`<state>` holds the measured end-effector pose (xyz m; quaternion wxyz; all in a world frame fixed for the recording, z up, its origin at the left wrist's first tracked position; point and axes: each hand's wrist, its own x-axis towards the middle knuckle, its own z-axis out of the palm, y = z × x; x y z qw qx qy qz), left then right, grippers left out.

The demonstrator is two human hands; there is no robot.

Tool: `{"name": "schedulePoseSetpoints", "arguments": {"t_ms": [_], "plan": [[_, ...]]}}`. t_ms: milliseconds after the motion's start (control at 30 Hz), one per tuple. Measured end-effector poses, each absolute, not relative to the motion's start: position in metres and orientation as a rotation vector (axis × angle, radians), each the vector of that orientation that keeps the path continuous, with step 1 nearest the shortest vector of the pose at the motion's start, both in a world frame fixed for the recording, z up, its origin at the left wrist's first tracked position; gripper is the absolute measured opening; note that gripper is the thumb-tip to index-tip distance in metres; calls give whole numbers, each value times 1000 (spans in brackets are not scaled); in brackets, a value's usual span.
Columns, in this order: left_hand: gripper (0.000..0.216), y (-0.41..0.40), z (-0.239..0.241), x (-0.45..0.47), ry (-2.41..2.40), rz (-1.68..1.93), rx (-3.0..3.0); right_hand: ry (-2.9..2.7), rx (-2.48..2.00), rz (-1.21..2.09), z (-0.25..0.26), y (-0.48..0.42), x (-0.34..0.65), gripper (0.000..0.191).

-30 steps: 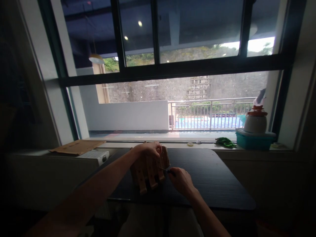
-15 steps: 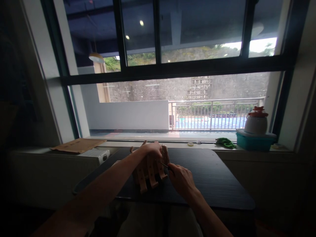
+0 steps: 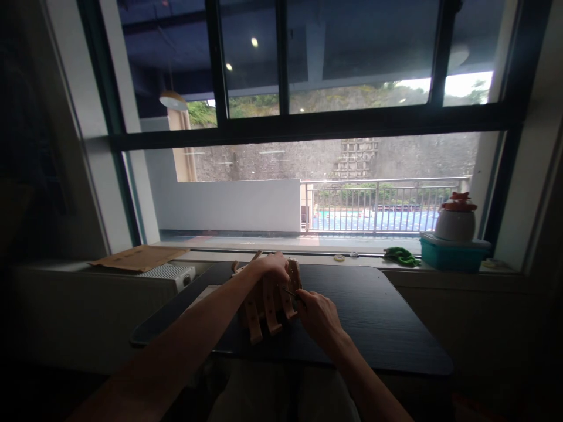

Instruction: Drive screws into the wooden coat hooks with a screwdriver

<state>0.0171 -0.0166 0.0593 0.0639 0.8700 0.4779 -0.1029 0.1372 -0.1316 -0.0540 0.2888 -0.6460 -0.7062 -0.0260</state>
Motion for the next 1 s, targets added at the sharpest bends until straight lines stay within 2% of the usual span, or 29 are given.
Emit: {"name": "schedulePoseSetpoints", "arguments": {"t_ms": [400, 1000], "plan": [[33, -17, 60, 16, 1446, -311, 2642, -1910, -1784, -120, -49, -132, 135, 32], [32, -15, 58, 16, 1451, -292, 2616, -2093, -1880, -395, -34, -137, 118, 36]]}}
